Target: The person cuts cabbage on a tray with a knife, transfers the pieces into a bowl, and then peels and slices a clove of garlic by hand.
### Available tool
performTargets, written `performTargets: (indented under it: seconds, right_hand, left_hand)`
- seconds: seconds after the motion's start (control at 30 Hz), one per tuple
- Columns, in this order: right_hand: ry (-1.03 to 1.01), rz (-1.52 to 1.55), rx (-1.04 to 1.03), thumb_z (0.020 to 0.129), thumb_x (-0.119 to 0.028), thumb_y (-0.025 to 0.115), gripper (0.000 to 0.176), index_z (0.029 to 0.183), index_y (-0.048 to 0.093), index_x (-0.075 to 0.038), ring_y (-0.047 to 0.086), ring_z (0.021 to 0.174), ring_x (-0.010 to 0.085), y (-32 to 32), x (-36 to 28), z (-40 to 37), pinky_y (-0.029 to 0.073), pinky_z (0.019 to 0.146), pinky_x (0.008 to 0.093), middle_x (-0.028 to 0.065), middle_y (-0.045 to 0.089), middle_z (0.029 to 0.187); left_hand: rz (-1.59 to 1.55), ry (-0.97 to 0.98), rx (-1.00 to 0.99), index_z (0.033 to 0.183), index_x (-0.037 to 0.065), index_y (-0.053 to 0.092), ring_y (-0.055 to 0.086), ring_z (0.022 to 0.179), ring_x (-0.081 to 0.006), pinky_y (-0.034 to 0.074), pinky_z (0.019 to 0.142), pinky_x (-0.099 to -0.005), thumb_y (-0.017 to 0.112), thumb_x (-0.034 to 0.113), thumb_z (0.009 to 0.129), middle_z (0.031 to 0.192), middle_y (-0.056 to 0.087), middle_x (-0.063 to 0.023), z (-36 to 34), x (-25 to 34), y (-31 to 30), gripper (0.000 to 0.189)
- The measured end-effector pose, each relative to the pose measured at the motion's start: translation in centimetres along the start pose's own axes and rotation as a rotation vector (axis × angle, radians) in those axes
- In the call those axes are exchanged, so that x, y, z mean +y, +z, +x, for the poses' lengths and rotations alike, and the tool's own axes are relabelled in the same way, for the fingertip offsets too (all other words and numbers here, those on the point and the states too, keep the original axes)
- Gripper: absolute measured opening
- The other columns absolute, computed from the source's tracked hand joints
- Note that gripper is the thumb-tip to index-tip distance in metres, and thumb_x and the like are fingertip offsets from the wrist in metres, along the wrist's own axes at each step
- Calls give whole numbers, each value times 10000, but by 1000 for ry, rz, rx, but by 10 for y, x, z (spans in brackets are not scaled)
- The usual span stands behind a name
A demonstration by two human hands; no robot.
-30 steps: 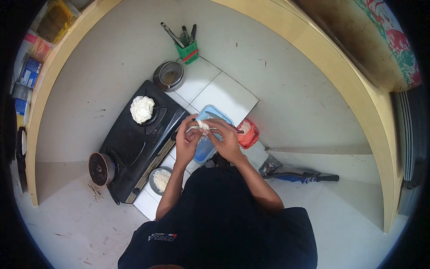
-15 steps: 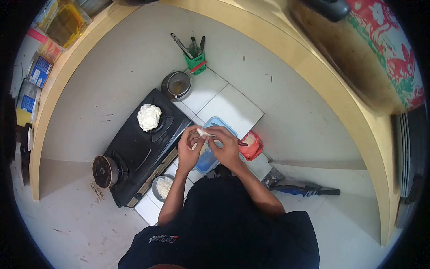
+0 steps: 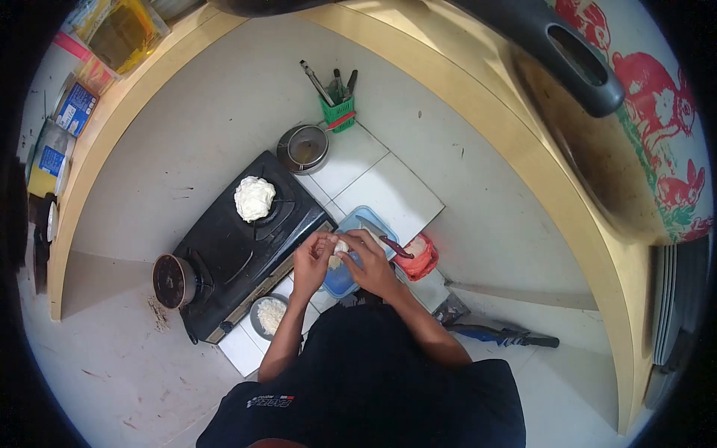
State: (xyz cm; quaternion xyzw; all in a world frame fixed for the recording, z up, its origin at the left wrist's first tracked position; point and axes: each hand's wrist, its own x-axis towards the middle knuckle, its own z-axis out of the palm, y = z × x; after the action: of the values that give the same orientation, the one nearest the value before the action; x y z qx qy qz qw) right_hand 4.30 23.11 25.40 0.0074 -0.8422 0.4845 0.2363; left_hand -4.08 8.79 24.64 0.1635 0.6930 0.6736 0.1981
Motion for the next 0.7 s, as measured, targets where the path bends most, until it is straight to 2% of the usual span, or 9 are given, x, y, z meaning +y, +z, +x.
performTargets:
  seconds: [0.07, 0.13, 0.17, 0.23, 0.33, 0.37, 0.4, 0.47, 0.7]
  right_hand:
    - [6, 13, 3, 923, -37, 687, 352, 1265, 621, 14, 669, 969, 282, 2, -1, 0, 544, 822, 351, 184, 610, 1148]
    - [19, 27, 1, 932, -31, 671, 352, 1276, 611, 15, 668, 968, 285, 2, -5, 4, 543, 829, 351, 184, 610, 1133]
    - [49, 63, 0, 930, -30, 680, 353, 1275, 618, 12, 670, 973, 276, 0, -7, 6, 544, 843, 348, 175, 611, 1148]
    - [85, 100, -8, 928, -30, 688, 354, 1274, 625, 10, 671, 978, 267, -5, -16, 15, 545, 858, 345, 166, 612, 1163]
    - [125, 158, -56, 954, -36, 667, 326, 1271, 616, 24, 673, 1017, 246, -6, -25, 26, 549, 897, 330, 160, 605, 1186]
    - [86, 208, -29, 953, -19, 658, 319, 1266, 615, 24, 680, 1004, 250, -2, -26, 28, 564, 875, 330, 162, 612, 1164]
    - [46, 258, -1, 952, -3, 648, 313, 1262, 614, 24, 688, 990, 254, 1, -27, 29, 579, 852, 330, 164, 620, 1142]
    - [55, 309, -2, 961, -9, 644, 290, 1247, 620, 32, 688, 996, 241, 5, -31, 29, 580, 861, 322, 158, 624, 1137]
    - [99, 497, 40, 980, -19, 640, 226, 1191, 642, 61, 666, 1011, 179, 12, -40, 25, 558, 861, 290, 132, 633, 1106]
  left_hand:
    - [84, 33, -16, 1071, -44, 647, 683, 824, -118, 551, 739, -239, 703, 71, 961, 961, 689, -75, -1, 7, -1, 168]
    - [124, 114, -30, 1146, -33, 634, 681, 935, -142, 564, 789, -259, 720, 53, 941, 1123, 634, -95, -4, 10, -2, 239]
    - [122, 109, -28, 1146, -33, 634, 681, 935, -142, 564, 789, -259, 720, 53, 941, 1123, 634, -95, -5, 11, -4, 239]
    - [-111, 64, -90, 1226, -27, 617, 658, 1043, -156, 564, 857, -278, 716, 6, 926, 1226, 571, -104, -6, 15, -10, 318]
    - [-289, 48, -51, 1260, -31, 616, 647, 1070, -162, 555, 898, -285, 698, -39, 921, 1217, 583, -101, -7, 30, -13, 349]
    - [-172, 155, -48, 1243, -48, 628, 654, 1060, -170, 553, 909, -285, 682, -72, 917, 1198, 592, -107, -7, 39, -15, 332]
    - [-170, 155, -41, 1243, -48, 628, 654, 1060, -170, 553, 909, -285, 682, -72, 917, 1198, 592, -107, -8, 43, -18, 332]
    - [-218, 161, -41, 1205, -47, 643, 636, 1023, -149, 535, 914, -289, 678, -72, 920, 1085, 607, -85, -10, 46, -24, 289]
    - [-294, 302, -11, 1075, -54, 648, 632, 979, -135, 515, 871, -259, 703, -60, 912, 1061, 614, -100, -16, 37, -21, 171]
